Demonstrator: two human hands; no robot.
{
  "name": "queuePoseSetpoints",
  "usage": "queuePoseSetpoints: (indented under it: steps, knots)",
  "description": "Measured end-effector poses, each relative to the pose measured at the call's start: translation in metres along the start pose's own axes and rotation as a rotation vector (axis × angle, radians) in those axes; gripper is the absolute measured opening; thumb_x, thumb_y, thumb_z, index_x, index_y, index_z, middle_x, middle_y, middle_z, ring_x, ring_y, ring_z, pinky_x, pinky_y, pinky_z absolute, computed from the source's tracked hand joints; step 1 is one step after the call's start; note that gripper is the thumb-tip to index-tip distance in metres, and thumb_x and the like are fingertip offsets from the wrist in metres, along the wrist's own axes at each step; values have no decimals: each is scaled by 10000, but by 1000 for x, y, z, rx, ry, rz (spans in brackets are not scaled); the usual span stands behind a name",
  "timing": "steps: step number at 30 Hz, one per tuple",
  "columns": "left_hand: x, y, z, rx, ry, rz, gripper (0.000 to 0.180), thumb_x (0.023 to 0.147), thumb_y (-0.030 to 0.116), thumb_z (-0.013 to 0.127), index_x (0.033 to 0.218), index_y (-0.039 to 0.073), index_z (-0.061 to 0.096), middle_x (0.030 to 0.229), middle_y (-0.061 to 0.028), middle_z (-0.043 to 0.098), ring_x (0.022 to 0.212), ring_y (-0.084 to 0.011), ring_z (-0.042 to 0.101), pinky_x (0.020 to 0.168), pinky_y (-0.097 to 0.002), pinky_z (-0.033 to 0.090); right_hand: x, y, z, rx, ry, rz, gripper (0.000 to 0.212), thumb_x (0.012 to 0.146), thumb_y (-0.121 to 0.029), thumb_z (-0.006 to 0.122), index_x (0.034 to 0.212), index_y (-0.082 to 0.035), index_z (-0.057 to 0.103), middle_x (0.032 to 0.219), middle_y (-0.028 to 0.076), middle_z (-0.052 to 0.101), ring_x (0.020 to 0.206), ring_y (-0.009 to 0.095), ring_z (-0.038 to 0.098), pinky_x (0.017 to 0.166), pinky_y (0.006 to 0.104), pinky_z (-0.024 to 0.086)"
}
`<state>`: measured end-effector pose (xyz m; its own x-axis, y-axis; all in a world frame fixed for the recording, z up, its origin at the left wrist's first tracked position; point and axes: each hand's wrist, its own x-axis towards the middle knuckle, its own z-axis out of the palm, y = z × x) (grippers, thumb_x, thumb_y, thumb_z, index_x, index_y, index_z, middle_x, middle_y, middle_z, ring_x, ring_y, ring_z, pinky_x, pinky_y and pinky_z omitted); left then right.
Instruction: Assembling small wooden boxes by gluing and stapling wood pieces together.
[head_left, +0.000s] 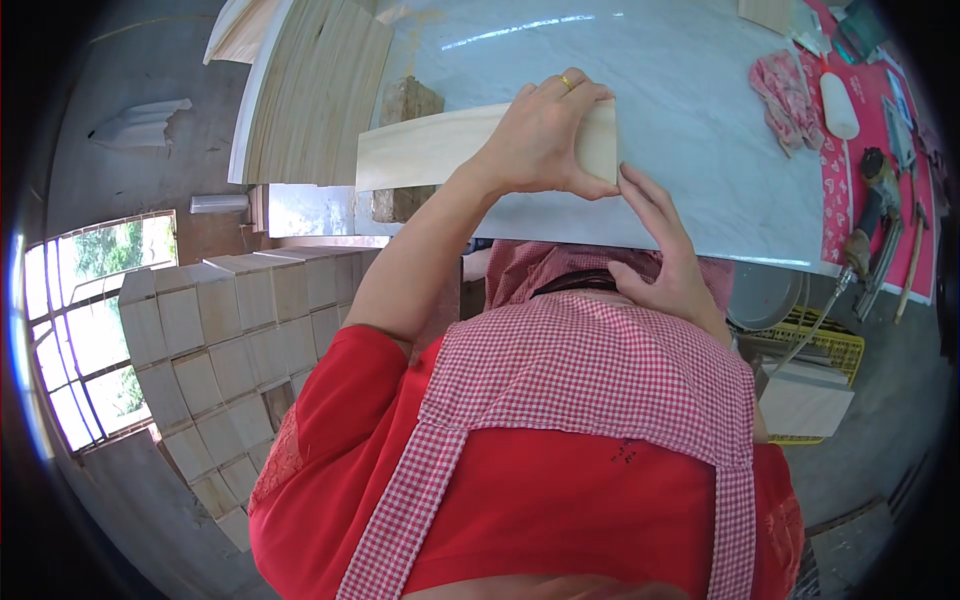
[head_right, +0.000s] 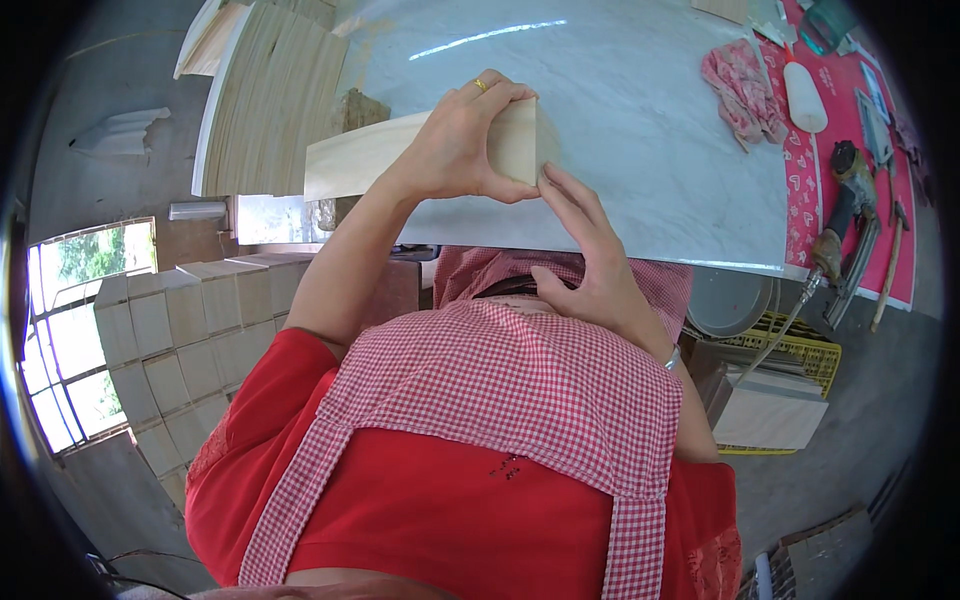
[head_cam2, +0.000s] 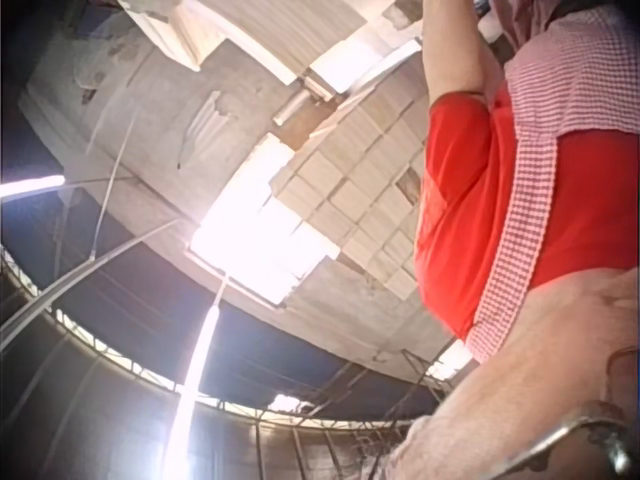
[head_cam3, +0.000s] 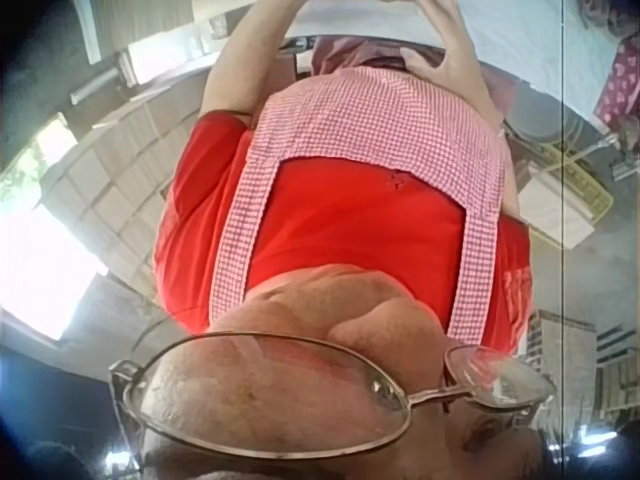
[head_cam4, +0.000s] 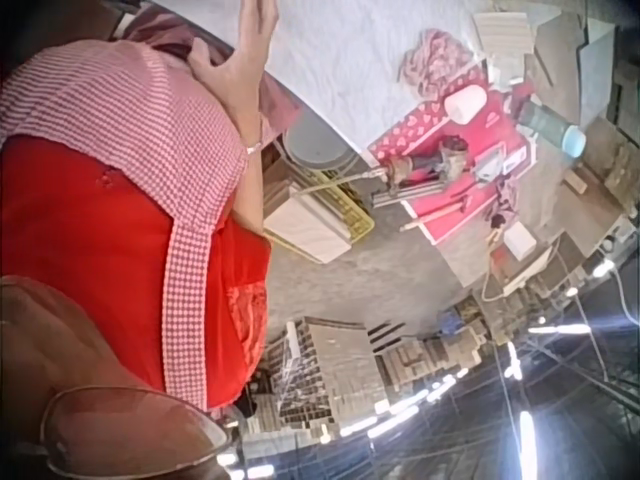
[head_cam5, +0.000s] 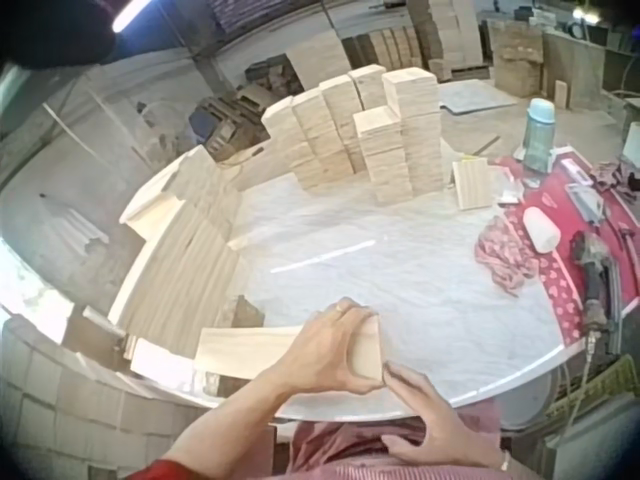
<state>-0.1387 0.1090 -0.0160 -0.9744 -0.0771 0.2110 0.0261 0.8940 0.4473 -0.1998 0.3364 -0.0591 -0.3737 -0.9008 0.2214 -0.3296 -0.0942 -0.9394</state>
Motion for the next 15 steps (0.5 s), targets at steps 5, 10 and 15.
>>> queuePoseSetpoints:
  steps: [5, 10, 15]
  knots:
    - [7, -5, -4, -10, -8, 14, 829, 514, 408, 869, 1176, 3, 577, 1070, -163, 580, 973, -360, 583, 851, -432, 466, 4, 0, -16, -20, -5, 31, 644, 736, -68, 686, 1355, -21, 517, 1471, 173, 406, 1360, 317, 410, 1131, 398, 308]
    - [9, 8, -9, -46, -55, -48, 857, 496, 410, 870, 1192, 7, 574, 1082, -178, 575, 1020, -359, 573, 885, -437, 453, -17, 19, -67, -142, 308, 158, 207, 837, -110, 680, 1001, -3, 615, 1224, 160, 570, 1114, 307, 561, 935, 377, 447]
    - [5, -4, -1, -38, -39, -6, 817, 484, 353, 872, 1162, 13, 568, 1072, -166, 567, 1007, -371, 563, 890, -455, 448, -38, 56, -190, -963, 795, 319, 195, 886, -183, 669, 975, -14, 630, 904, 130, 645, 866, 296, 621, 790, 379, 499]
